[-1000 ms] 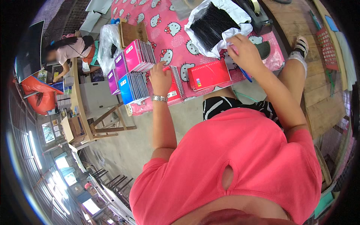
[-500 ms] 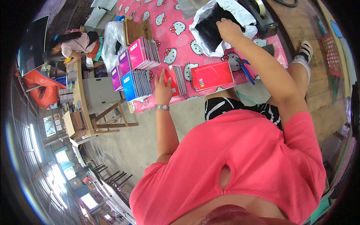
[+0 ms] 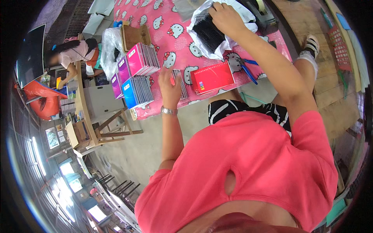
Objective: The person takes stacks of small red notebooks from a large cardboard box, places them on a table, and then threads a spiral binding through the pre-punched holes of each notebook by hand using a blue wire cutter to trim the excess.
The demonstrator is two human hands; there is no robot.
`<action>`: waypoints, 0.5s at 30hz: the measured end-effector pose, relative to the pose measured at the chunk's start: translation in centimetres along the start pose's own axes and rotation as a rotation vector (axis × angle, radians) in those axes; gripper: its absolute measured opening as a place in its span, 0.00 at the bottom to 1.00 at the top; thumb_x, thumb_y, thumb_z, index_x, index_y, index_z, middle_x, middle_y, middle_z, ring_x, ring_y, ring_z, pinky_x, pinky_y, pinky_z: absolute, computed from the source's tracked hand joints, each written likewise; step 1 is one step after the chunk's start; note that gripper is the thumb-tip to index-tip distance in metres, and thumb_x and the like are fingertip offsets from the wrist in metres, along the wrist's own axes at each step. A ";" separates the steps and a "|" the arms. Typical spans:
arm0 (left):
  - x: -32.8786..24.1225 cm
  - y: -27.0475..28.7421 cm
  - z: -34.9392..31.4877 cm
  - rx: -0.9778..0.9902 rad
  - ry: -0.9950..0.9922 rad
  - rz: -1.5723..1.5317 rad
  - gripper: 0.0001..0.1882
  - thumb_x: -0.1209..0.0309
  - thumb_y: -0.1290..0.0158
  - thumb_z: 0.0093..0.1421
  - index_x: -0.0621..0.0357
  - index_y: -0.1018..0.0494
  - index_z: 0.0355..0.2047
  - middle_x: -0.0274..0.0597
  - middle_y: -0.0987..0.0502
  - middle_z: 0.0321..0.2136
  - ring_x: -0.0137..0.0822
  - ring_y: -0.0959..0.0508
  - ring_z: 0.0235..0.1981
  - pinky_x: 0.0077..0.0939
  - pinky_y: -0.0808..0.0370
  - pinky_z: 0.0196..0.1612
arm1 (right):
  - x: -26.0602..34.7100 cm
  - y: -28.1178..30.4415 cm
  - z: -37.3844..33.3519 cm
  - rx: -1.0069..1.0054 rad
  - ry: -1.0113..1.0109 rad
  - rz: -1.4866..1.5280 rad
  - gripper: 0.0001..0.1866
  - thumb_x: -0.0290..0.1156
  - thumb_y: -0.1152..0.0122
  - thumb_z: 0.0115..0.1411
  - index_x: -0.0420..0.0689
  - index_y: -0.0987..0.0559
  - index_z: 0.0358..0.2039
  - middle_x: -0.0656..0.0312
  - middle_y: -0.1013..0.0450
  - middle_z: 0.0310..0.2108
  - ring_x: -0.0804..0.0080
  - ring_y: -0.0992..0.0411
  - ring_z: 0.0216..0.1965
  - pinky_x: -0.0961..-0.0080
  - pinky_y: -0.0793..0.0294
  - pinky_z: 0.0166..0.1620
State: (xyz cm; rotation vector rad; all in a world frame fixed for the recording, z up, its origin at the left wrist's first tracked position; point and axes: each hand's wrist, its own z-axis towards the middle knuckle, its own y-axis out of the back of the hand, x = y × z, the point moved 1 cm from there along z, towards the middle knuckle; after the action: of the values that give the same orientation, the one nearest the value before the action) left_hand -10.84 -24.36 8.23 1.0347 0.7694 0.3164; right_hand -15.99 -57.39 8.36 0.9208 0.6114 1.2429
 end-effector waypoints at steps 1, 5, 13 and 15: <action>-1.3 -0.3 1.2 0.072 -0.116 -0.044 0.19 0.66 0.45 0.62 0.60 0.26 0.51 0.55 0.29 0.55 0.50 0.30 0.57 0.42 0.35 0.59 | 0.2 1.0 0.3 -0.094 0.021 0.052 0.11 0.26 0.45 0.54 0.40 0.25 0.39 0.50 0.30 0.45 0.54 0.25 0.40 0.59 0.23 0.43; -5.0 -3.0 5.2 0.469 -0.050 -0.418 0.19 0.61 0.46 0.64 0.62 0.26 0.50 0.50 0.24 0.50 0.41 0.26 0.52 0.34 0.31 0.54 | -0.8 3.2 -0.6 -0.186 -0.244 0.469 0.12 0.30 0.45 0.55 0.40 0.25 0.39 0.43 0.28 0.39 0.45 0.26 0.39 0.55 0.25 0.43; -4.6 -6.1 5.0 0.885 -0.112 -0.118 0.29 0.48 0.48 0.63 0.64 0.27 0.51 0.48 0.21 0.42 0.38 0.23 0.46 0.30 0.29 0.51 | 5.1 9.1 -19.5 1.073 -0.756 1.388 0.12 0.39 0.39 0.57 0.44 0.20 0.23 0.68 0.27 0.19 0.82 0.33 0.20 0.81 0.35 0.24; -5.3 -5.5 4.9 0.853 -0.132 -0.102 0.30 0.49 0.47 0.62 0.64 0.27 0.51 0.48 0.21 0.41 0.39 0.22 0.45 0.31 0.28 0.51 | 6.6 6.7 -23.2 0.978 -0.685 1.345 0.15 0.41 0.38 0.58 0.43 0.18 0.25 0.64 0.25 0.20 0.77 0.30 0.23 0.77 0.32 0.28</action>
State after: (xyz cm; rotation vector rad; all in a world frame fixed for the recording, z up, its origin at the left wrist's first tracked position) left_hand -11.72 -33.32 7.16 1.7849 0.8484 -0.1998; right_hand -36.90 -44.84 2.65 2.7130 -0.1138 1.5691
